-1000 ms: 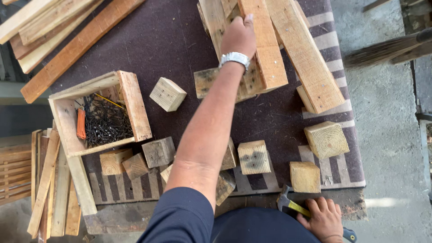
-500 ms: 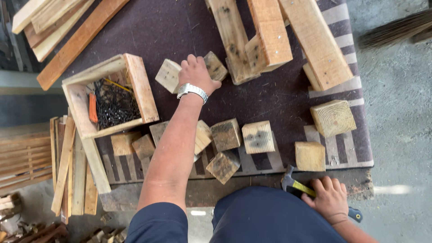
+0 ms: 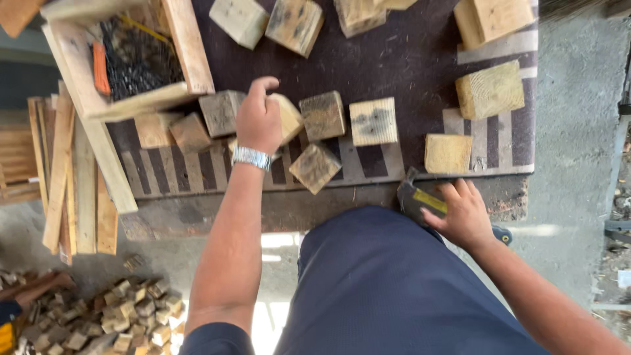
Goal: The person picks up a wooden strip and positions it on a workbench, then takes nails from a wooden box and hammers them into the strip using a claw hammer. They also move and arrange wooden blocks on the bench to clear and organize the work area while hammering nails into additional strips.
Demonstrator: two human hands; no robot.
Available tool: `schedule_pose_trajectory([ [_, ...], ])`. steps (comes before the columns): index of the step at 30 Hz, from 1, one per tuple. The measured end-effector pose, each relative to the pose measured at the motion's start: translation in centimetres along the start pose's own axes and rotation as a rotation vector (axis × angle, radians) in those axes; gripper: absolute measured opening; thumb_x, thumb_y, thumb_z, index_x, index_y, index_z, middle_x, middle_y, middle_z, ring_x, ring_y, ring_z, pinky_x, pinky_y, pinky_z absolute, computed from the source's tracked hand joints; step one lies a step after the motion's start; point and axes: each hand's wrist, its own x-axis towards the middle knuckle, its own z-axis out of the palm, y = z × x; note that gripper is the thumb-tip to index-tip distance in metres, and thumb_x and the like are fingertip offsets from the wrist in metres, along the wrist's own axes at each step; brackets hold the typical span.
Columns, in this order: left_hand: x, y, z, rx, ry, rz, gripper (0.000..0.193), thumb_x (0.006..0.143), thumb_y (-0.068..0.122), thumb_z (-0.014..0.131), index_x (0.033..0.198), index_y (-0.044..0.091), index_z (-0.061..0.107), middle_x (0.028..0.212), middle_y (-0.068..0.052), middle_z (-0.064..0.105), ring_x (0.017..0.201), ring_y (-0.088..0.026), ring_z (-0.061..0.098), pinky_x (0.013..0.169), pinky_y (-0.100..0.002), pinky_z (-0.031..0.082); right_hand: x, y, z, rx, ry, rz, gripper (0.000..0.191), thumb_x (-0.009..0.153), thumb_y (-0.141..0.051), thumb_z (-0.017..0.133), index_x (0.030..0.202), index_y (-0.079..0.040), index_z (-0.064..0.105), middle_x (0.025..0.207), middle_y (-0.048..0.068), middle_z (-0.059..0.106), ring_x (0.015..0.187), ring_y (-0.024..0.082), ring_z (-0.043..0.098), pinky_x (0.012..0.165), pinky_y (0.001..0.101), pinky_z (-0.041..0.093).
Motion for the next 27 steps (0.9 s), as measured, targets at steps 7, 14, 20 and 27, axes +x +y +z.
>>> schedule_pose_trajectory([
  [7,-18.1,-4.0,-0.8,-0.348,-0.078,-0.303,0.026,0.101,0.01,0.047,0.118,0.009,0.066,0.074,-0.006,0.062,0.067,-0.015,0.06,0.065,-0.031,0.05,5.4,-6.8,-2.8,0.16,-0.024,-0.223,0.034,0.085,-0.022,0.076,0.112,-0.005,0.066,0.108,0.016,0.057,0.109,0.033,0.055,0.098,0.0458,0.047],
  [14,-28.7,-7.7,-1.2,-0.16,-0.142,-0.481,0.028,0.091,0.018,0.067,0.116,0.008,0.068,0.082,-0.013,0.065,0.076,-0.025,0.063,0.073,-0.038,0.052,12.5,-15.3,-2.4,0.069,0.062,-0.532,0.047,0.083,-0.021,0.081,0.125,-0.008,0.065,0.125,0.017,0.053,0.124,0.037,0.048,0.11,0.0481,0.043],
  [20,-27.6,-9.7,-4.0,-0.023,-0.033,-0.273,0.067,0.083,0.023,0.078,0.142,0.009,0.05,0.138,-0.018,0.06,0.126,-0.037,0.056,0.106,-0.048,0.044,16.3,-22.9,1.1,-0.151,-0.062,-0.578,0.081,0.073,-0.021,0.085,0.147,-0.013,0.053,0.142,0.02,0.043,0.134,0.043,0.038,0.11,0.054,0.035],
  [27,-16.2,-12.8,-6.9,0.118,-0.157,-0.236,0.109,0.077,0.034,0.087,0.159,0.019,0.017,0.135,-0.02,0.055,0.125,-0.04,0.055,0.108,-0.049,0.043,19.8,-28.9,6.8,-0.447,-0.033,-0.607,0.107,0.062,-0.01,0.083,0.16,-0.022,0.044,0.156,0.02,0.036,0.14,0.04,0.036,0.108,0.0533,0.033],
])
